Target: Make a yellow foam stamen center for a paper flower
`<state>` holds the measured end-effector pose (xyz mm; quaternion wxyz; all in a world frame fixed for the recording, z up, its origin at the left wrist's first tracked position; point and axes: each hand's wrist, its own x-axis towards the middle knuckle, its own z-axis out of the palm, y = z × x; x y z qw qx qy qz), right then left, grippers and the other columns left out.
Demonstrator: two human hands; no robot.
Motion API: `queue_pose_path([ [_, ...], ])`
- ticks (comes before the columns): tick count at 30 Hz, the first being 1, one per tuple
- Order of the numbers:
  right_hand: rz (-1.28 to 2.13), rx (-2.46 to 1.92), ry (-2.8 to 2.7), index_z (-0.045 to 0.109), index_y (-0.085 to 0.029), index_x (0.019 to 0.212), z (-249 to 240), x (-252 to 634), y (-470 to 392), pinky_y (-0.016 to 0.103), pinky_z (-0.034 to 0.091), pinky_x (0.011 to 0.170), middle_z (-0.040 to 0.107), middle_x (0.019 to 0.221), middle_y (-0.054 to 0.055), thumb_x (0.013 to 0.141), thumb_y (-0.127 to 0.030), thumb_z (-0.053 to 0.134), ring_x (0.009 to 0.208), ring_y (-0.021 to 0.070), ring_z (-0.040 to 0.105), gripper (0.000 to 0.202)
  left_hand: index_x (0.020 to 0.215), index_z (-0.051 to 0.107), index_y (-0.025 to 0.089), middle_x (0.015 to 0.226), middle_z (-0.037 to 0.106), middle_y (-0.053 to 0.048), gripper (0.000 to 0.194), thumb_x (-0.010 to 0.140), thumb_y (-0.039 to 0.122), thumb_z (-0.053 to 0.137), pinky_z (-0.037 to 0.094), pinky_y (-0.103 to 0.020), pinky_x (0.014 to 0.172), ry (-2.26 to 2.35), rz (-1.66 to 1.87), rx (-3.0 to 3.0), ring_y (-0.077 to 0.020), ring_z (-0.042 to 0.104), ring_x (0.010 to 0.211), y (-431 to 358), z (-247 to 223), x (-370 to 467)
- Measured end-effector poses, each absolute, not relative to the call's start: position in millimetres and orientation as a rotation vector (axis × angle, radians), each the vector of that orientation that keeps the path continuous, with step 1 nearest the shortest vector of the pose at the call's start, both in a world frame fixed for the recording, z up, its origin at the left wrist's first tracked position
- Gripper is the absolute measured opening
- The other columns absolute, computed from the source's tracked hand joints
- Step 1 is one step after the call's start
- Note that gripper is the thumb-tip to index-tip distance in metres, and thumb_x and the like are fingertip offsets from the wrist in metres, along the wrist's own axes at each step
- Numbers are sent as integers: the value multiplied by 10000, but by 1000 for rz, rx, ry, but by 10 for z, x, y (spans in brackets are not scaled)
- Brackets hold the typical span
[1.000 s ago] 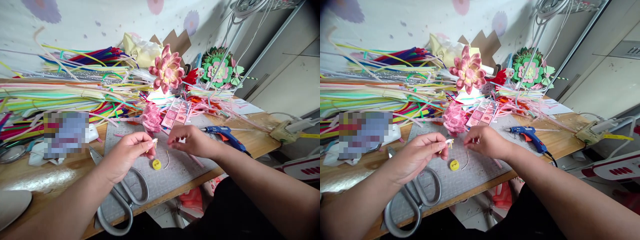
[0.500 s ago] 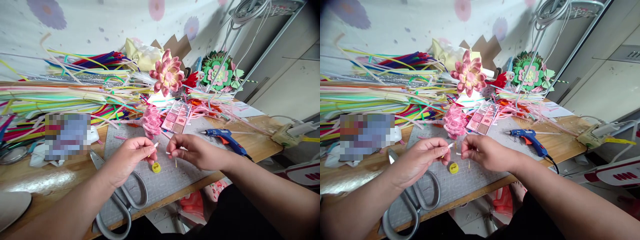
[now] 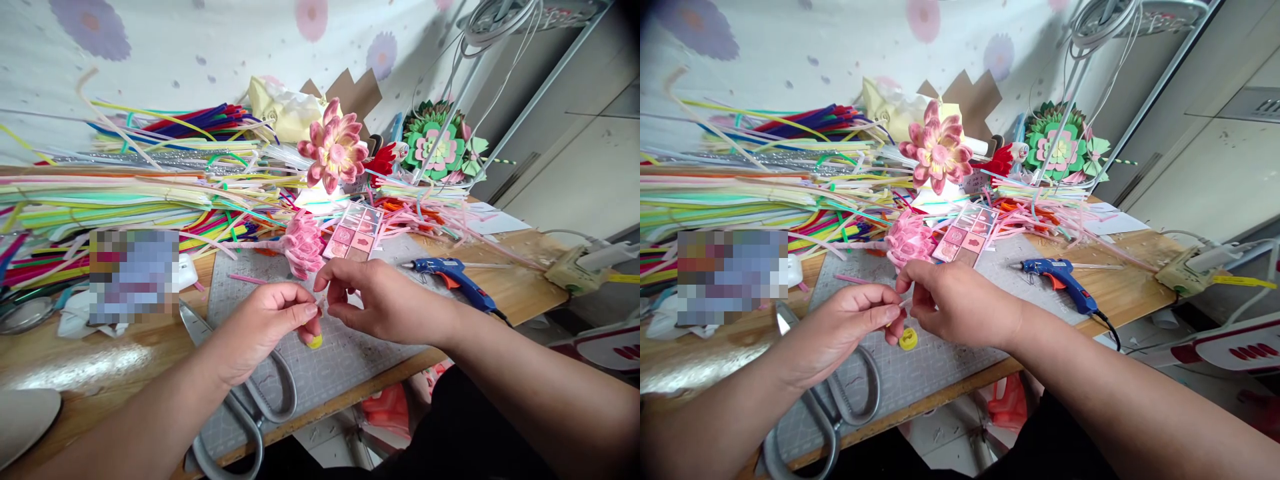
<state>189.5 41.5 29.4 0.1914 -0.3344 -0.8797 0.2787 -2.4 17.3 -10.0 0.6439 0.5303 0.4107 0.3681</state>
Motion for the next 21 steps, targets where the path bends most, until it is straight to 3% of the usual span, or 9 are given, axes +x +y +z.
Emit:
queue_pose_path([
  [14,373,-803,-2365,671,-130,836,97,1845,341,223,422,633,677,756,50,832,-120,587,700,139,604,85,707,676,162,648,653,0,143,805,251,622,435,-251,617,1120,866,1471,-145,586,648,159,-80,-17],
  [18,256,-716,-2377,668,-111,862,67,1851,364,239,423,624,662,753,67,843,-100,565,697,150,581,105,710,694,164,663,661,-12,191,813,301,610,445,-273,638,1056,952,1277,-160,582,674,149,-99,3],
  [21,187,-665,-2390,662,-97,860,75,1853,364,260,431,627,661,764,86,842,-87,557,708,165,573,107,747,713,176,712,670,-6,116,760,284,671,439,-277,682,1022,1034,1076,-157,581,721,150,-109,25],
])
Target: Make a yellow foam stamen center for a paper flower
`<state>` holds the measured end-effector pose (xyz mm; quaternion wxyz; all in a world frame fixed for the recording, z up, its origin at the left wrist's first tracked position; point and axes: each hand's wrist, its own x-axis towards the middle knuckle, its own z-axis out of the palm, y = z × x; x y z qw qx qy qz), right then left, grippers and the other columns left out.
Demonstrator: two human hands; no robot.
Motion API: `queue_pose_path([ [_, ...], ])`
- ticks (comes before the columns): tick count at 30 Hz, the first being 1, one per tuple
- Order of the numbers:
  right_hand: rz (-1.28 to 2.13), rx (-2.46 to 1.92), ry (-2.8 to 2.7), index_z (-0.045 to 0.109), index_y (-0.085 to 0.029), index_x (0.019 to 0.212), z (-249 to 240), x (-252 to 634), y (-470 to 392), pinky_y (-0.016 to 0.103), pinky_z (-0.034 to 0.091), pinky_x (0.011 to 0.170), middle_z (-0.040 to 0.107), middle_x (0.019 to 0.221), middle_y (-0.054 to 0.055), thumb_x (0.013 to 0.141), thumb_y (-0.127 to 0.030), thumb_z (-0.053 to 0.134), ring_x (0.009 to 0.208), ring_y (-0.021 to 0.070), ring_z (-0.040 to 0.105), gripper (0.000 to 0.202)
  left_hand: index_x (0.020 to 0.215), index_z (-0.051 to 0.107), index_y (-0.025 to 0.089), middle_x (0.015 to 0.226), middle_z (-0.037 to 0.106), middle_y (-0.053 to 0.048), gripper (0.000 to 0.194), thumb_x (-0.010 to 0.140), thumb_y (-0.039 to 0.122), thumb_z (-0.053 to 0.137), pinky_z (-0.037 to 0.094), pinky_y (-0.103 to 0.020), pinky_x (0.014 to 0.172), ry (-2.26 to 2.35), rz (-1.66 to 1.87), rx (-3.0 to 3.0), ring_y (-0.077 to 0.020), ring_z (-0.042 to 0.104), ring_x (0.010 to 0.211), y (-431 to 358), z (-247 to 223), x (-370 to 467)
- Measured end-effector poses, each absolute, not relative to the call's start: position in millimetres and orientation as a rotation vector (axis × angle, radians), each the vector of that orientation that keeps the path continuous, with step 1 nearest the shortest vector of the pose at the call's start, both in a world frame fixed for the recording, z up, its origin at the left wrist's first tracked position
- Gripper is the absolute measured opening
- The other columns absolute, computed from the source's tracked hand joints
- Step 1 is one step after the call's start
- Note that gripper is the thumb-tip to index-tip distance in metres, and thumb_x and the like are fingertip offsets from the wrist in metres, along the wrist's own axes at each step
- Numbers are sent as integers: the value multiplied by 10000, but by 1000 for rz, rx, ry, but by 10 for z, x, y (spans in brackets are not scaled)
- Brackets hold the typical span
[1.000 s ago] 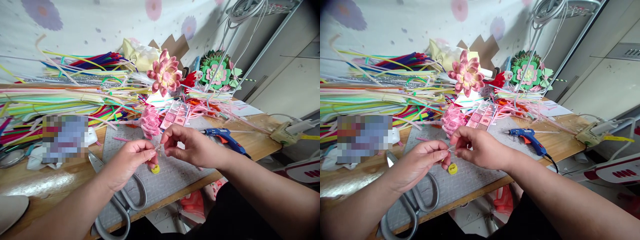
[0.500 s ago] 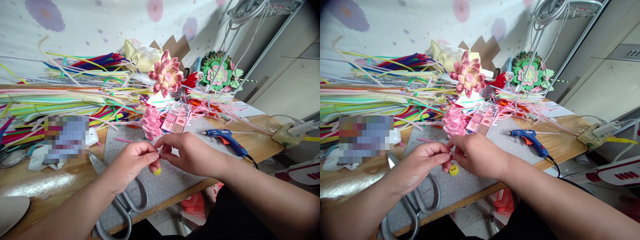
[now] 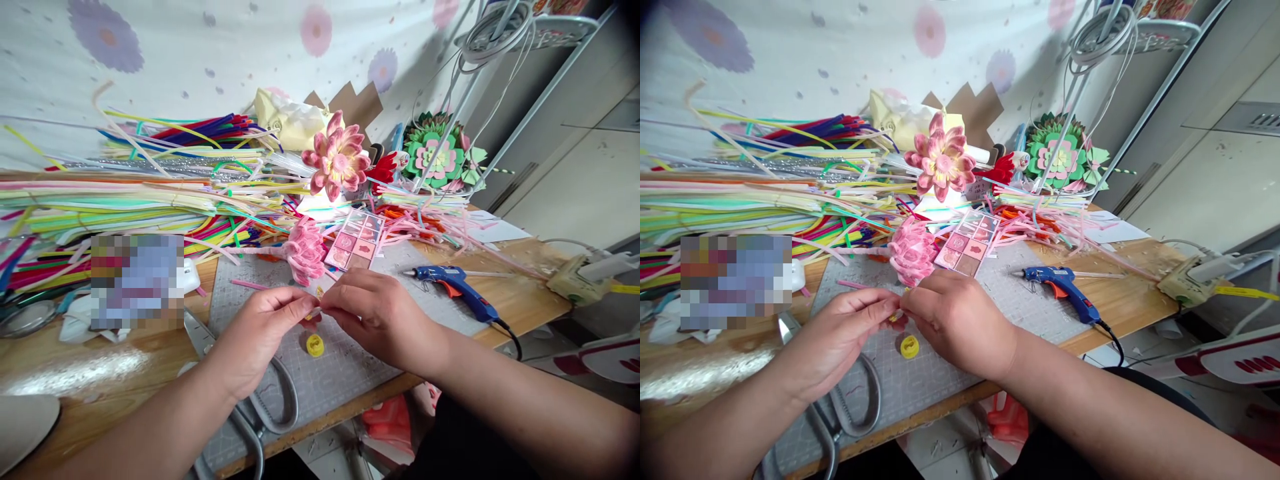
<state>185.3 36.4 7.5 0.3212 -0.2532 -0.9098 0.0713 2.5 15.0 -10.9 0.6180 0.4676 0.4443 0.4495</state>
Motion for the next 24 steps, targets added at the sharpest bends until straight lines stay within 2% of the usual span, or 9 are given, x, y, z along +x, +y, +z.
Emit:
queue_pose_path([
  [4,170,-593,-2394,657,-95,868,85,1838,357,282,448,643,671,769,97,848,-67,541,725,178,582,121,748,719,181,744,670,1,90,695,254,727,404,-267,722,1007,1066,954,-144,556,764,152,-101,33],
  [10,168,-545,-2386,654,-94,876,67,1812,355,294,463,653,679,772,101,848,-72,552,736,183,594,108,733,688,159,726,648,3,78,696,228,694,376,-261,698,1015,1031,1000,-135,525,731,155,-69,16],
  [17,266,-633,-2360,661,-79,814,55,1788,337,264,453,603,662,729,94,834,-98,577,680,163,592,88,731,621,166,691,596,21,97,791,241,603,374,-262,660,1163,987,1376,-140,504,697,145,-57,-1],
  [24,590,-792,-2286,641,-122,839,106,1788,330,226,464,651,673,784,49,773,-49,574,710,129,607,120,728,577,187,674,531,40,148,847,271,550,360,-253,626,1229,999,1588,-135,469,665,171,-82,-36],
])
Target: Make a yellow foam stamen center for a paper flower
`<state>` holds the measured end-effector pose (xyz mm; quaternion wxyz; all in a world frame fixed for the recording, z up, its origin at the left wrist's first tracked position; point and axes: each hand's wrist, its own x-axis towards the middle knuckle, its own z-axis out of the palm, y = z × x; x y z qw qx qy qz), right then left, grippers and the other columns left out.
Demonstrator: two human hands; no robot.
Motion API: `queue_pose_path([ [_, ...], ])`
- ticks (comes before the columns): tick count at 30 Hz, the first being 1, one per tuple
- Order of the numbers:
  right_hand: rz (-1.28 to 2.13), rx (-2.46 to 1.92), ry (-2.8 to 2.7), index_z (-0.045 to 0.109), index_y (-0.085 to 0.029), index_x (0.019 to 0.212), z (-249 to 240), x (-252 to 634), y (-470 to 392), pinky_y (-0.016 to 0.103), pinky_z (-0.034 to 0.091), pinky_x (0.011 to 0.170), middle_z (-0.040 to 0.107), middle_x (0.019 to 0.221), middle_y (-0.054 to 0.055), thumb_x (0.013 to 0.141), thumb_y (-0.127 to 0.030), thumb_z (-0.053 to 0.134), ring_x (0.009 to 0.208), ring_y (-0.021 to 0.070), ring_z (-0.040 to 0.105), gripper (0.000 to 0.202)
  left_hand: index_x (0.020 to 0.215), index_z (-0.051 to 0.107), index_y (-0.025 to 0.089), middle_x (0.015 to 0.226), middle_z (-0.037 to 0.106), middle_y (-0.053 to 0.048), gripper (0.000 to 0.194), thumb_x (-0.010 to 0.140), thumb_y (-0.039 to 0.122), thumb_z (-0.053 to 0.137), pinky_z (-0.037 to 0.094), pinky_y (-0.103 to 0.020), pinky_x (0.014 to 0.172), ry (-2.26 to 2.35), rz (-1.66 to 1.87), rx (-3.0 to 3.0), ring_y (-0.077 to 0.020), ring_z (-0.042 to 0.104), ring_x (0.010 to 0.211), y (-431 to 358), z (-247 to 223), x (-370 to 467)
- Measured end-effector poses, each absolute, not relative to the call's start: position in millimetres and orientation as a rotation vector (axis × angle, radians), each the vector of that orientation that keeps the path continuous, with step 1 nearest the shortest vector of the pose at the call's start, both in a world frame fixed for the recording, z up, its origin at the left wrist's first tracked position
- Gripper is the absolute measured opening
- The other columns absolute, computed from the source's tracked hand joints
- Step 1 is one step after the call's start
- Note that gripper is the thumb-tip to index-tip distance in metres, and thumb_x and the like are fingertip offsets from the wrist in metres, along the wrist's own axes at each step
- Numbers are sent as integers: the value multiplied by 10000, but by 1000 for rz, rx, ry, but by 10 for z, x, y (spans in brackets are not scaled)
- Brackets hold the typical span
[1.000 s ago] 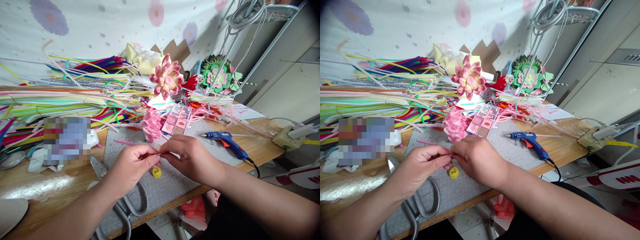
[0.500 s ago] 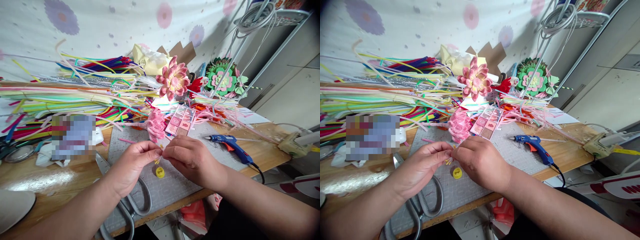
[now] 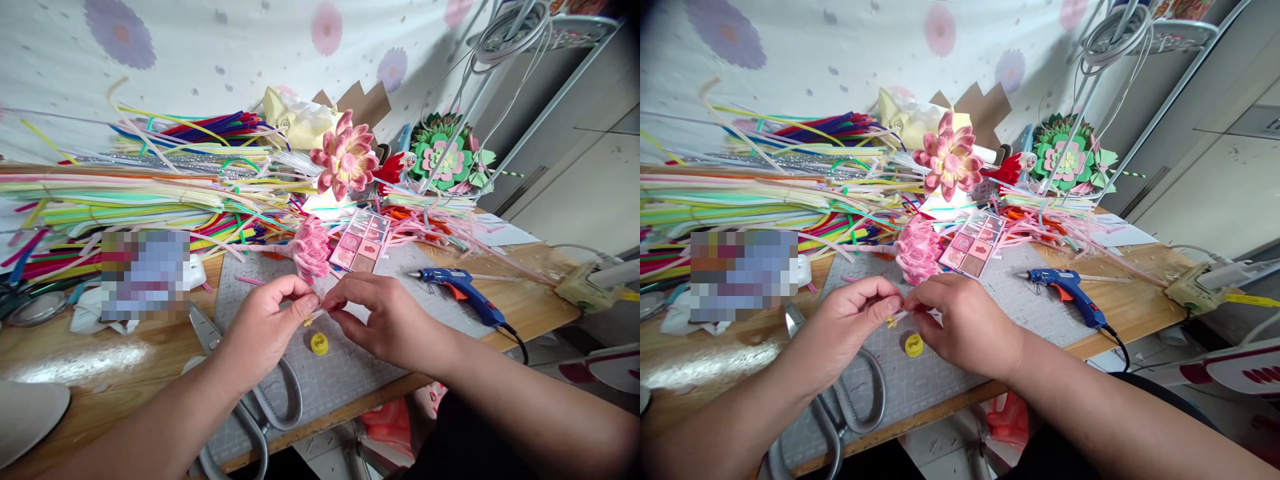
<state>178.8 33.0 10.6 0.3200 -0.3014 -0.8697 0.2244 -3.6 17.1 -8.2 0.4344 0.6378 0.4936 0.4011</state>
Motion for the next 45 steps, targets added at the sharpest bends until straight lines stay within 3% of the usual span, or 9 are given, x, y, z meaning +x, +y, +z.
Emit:
queue_pose_path([
  [6,943,-954,-2173,629,-154,873,124,1803,337,187,440,592,644,729,-7,785,-95,585,639,89,573,115,742,591,190,748,540,11,150,853,279,544,375,-269,690,1235,1043,1697,-163,504,737,168,-50,-37],
  [12,1395,-1094,-1928,624,-136,827,162,1761,360,204,441,550,630,681,4,790,-228,626,600,97,554,99,686,618,194,857,531,-25,160,829,251,575,375,-293,790,1238,1131,1810,-200,512,863,160,-37,-29],
  [20,948,-1225,-2124,684,-145,744,117,1657,322,183,346,464,606,576,-16,745,-183,614,509,79,493,79,632,566,184,791,492,-6,227,844,260,554,372,-298,771,1191,1073,1718,-180,506,805,159,-83,-14],
  [25,821,-1237,-2156,688,-147,731,126,1642,323,188,341,459,625,571,-5,745,-175,595,498,84,501,99,704,612,172,820,565,-23,164,823,280,579,385,-306,778,1105,1089,1388,-201,527,848,155,-83,17],
  [30,1099,-1198,-2028,629,-142,734,191,1672,347,189,386,488,618,590,-13,753,-127,586,523,85,527,49,772,603,196,853,625,-10,112,844,280,587,367,-300,872,955,1231,1131,-186,532,923,158,-87,15],
  [36,1445,-1039,-1788,592,-136,722,238,1698,377,176,407,515,575,583,-38,771,-154,629,529,64,500,64,864,635,187,797,618,-12,140,824,322,633,409,-268,753,782,1056,1117,-161,539,798,158,-84,13],
  [45,1585,-1007,-1736,586,-139,733,251,1679,357,175,398,496,584,576,-37,750,-254,695,510,60,498,159,801,639,172,732,614,-23,162,854,318,594,439,-292,728,575,954,887,-165,575,743,166,-98,50],
])
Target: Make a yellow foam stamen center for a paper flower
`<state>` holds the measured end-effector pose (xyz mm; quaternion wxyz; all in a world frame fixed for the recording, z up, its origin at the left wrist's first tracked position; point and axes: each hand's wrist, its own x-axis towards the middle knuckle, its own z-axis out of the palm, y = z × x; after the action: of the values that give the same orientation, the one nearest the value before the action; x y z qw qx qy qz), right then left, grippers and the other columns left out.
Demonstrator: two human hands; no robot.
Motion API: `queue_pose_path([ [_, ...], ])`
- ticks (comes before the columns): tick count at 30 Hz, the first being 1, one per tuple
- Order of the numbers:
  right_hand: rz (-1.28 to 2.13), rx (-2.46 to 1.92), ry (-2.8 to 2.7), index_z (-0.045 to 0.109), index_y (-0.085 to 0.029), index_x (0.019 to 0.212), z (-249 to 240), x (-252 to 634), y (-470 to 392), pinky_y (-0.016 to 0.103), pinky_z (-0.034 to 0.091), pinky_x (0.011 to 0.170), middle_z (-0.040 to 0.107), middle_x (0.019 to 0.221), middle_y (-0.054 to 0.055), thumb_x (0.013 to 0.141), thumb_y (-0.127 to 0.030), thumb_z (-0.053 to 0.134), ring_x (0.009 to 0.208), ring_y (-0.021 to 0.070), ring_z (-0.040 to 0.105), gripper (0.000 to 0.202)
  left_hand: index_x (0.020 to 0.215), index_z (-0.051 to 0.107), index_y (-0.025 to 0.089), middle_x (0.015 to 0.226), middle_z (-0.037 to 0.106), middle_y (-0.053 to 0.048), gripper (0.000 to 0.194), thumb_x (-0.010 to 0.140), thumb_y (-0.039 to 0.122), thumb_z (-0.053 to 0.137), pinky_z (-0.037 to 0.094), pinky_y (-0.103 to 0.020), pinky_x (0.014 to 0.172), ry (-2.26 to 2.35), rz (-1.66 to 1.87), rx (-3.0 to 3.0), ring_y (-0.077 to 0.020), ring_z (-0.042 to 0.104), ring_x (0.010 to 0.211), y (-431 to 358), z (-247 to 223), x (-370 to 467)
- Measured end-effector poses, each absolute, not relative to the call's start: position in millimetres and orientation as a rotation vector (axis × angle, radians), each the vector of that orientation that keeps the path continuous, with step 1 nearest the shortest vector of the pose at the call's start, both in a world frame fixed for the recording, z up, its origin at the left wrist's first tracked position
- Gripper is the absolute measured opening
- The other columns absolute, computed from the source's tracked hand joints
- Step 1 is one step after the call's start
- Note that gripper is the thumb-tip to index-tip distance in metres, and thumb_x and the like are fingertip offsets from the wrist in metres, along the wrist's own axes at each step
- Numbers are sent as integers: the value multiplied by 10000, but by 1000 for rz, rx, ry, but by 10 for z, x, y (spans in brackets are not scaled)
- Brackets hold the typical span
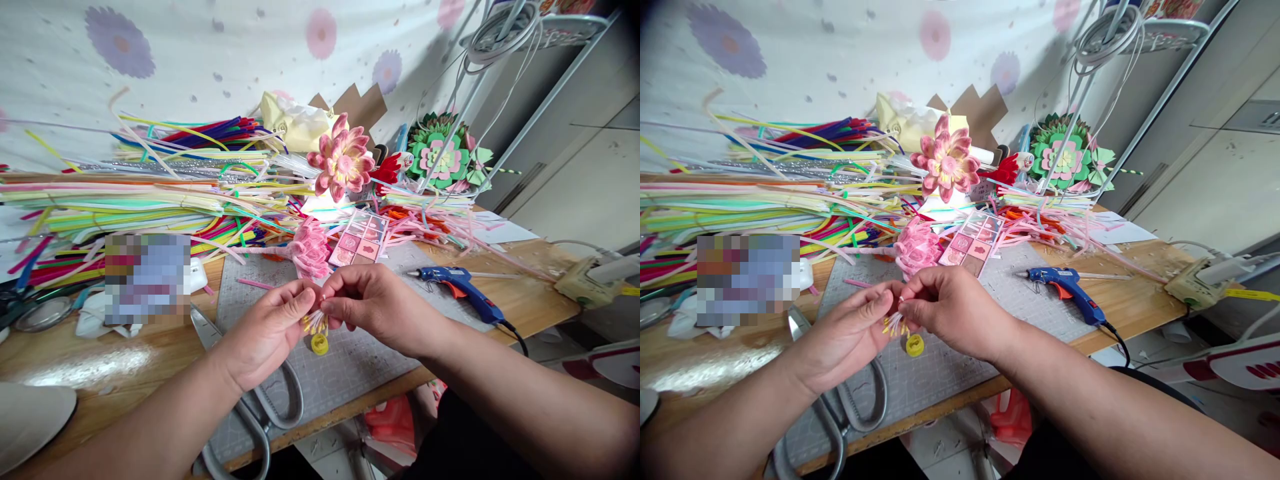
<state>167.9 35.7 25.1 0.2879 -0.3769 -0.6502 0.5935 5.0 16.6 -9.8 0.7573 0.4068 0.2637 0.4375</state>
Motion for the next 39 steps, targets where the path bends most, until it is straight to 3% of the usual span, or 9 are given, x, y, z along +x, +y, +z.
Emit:
queue_pose_path([
  [4,1533,-1019,-1760,581,-151,738,263,1655,335,208,463,557,618,579,-36,769,-178,654,550,92,595,84,831,630,174,760,604,-6,128,806,293,667,449,-278,713,605,935,823,-135,574,705,159,-127,13],
  [9,1348,-1045,-1882,598,-152,737,267,1646,315,198,454,533,639,589,-40,774,-68,589,532,87,600,93,834,617,169,754,602,1,153,773,278,706,472,-306,690,662,891,771,-136,593,685,156,-134,-21],
  [15,1428,-978,-1813,554,-159,725,258,1645,323,201,437,507,586,526,-53,809,-107,552,503,91,576,98,776,630,139,703,613,-5,169,720,253,743,441,-271,617,755,899,969,-142,572,659,144,-92,6],
  [24,1692,-859,-1524,524,-149,733,191,1670,343,184,392,490,537,553,-64,772,-222,652,489,58,519,152,718,656,161,690,636,-14,113,803,232,630,441,-286,664,887,916,1268,-160,574,692,145,-78,-12],
  [29,1641,-884,-1530,536,-138,752,170,1698,349,183,371,503,527,582,-59,781,-184,632,503,49,479,110,772,661,163,694,626,-1,28,780,171,636,442,-266,654,921,877,1322,-139,561,671,148,-95,-24],
  [39,1596,-901,-1654,504,-165,771,172,1709,361,203,402,524,549,556,-52,838,-209,576,511,78,542,107,920,673,128,827,676,-53,200,752,235,683,455,-280,732,656,784,1045,-175,613,794,179,-87,-62],
])
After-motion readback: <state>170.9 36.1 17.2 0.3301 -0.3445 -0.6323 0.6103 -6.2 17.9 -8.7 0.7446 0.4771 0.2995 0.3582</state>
